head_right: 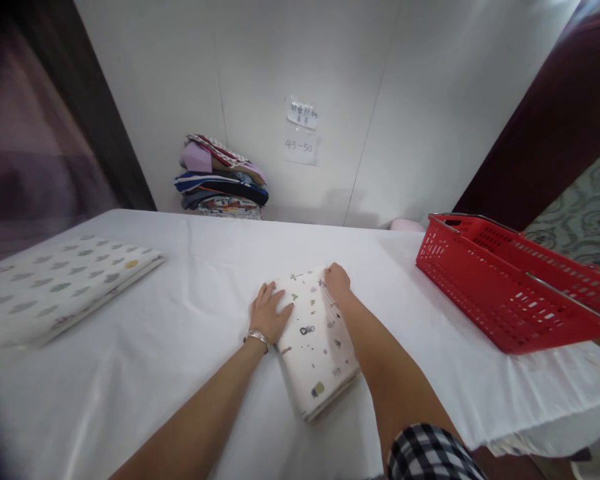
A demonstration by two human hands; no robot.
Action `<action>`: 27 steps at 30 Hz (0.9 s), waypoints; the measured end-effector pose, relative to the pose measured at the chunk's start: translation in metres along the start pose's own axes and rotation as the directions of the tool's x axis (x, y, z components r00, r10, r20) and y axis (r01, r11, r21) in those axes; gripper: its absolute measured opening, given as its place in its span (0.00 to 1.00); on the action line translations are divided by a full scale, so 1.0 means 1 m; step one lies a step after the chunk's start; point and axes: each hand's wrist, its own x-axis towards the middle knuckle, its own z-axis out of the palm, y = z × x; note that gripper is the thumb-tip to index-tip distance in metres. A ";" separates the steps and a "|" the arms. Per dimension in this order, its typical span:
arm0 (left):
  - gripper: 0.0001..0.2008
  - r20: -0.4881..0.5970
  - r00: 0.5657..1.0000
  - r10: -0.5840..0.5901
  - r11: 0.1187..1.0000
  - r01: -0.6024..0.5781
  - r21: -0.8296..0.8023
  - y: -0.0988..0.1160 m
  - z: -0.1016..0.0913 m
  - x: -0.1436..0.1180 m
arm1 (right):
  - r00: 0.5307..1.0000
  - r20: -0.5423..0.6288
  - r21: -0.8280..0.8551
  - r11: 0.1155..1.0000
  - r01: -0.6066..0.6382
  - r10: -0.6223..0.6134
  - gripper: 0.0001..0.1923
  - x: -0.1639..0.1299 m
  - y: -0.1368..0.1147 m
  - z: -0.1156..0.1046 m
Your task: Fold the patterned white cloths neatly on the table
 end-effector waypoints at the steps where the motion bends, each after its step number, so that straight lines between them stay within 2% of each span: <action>1: 0.22 0.002 1.000 -0.001 1.000 0.001 0.002 0.000 0.000 0.000 | 1.000 0.000 -0.001 1.000 0.009 -0.009 0.10 0.000 0.000 0.000; 7: 0.22 0.003 1.000 0.006 1.000 -0.006 0.012 -0.001 0.001 0.000 | 0.998 -0.057 0.042 0.999 0.032 -0.030 0.10 0.006 0.000 0.004; 11: 0.22 0.021 1.000 -0.009 1.000 0.009 0.014 0.000 -0.001 0.000 | 0.999 -0.033 0.084 0.996 -0.014 0.017 0.10 0.012 0.003 0.006; 17: 0.23 0.028 1.000 -0.007 1.000 0.007 0.010 0.000 0.000 0.000 | 1.000 -0.004 0.105 0.995 -0.004 0.004 0.09 0.015 0.005 0.006; 22: 0.22 0.023 1.000 0.000 1.000 0.000 0.014 -0.001 0.001 0.000 | 1.000 -0.011 0.062 0.998 0.019 -0.018 0.10 0.014 0.001 0.006; 27: 0.22 0.021 1.000 -0.005 1.000 0.005 0.022 0.000 0.000 0.000 | 0.995 -0.069 0.024 0.997 0.070 -0.069 0.09 0.014 -0.004 0.006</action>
